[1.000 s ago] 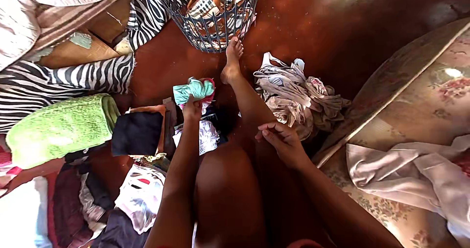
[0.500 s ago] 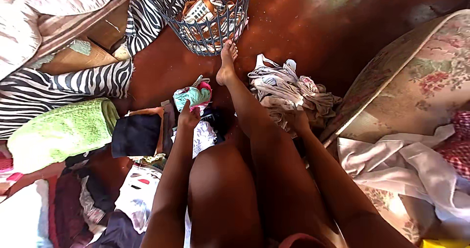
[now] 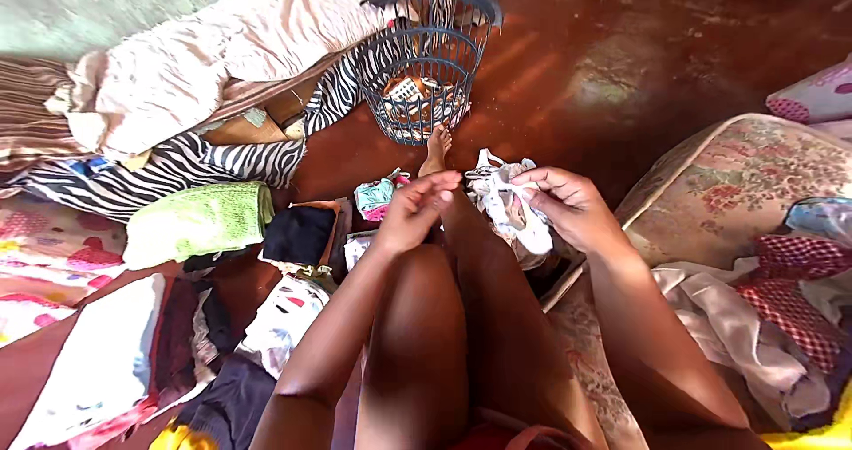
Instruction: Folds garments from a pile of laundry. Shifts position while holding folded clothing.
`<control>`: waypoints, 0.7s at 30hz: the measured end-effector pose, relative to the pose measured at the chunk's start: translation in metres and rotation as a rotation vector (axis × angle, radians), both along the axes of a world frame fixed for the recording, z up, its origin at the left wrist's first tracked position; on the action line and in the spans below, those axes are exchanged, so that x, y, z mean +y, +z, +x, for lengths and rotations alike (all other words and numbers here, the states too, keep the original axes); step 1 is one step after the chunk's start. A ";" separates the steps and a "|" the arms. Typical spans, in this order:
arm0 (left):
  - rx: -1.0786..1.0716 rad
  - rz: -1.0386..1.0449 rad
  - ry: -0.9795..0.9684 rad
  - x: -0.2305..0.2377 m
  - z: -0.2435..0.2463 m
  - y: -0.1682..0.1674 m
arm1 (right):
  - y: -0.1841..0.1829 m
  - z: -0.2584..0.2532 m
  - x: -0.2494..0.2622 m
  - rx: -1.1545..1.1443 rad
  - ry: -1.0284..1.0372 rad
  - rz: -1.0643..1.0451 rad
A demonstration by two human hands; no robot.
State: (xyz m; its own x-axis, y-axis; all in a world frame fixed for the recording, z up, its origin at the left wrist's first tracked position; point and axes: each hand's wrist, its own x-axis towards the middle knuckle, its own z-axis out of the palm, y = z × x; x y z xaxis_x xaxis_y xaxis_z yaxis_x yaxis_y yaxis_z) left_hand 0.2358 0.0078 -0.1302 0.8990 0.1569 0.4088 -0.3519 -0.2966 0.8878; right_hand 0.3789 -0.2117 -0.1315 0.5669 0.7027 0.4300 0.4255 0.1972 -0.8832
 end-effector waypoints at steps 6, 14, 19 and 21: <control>-0.144 0.071 -0.324 -0.041 -0.018 0.044 | 0.063 -0.045 -0.024 -0.085 0.485 0.108; 0.148 -0.358 -0.917 -0.063 -0.090 0.043 | 0.085 -0.059 -0.039 -0.025 0.576 0.413; 0.432 0.261 -0.760 -0.087 -0.107 0.034 | 0.091 -0.061 -0.052 0.049 0.661 0.604; 0.260 0.291 -0.510 -0.092 -0.110 0.033 | 0.093 -0.068 -0.055 -0.004 0.646 0.533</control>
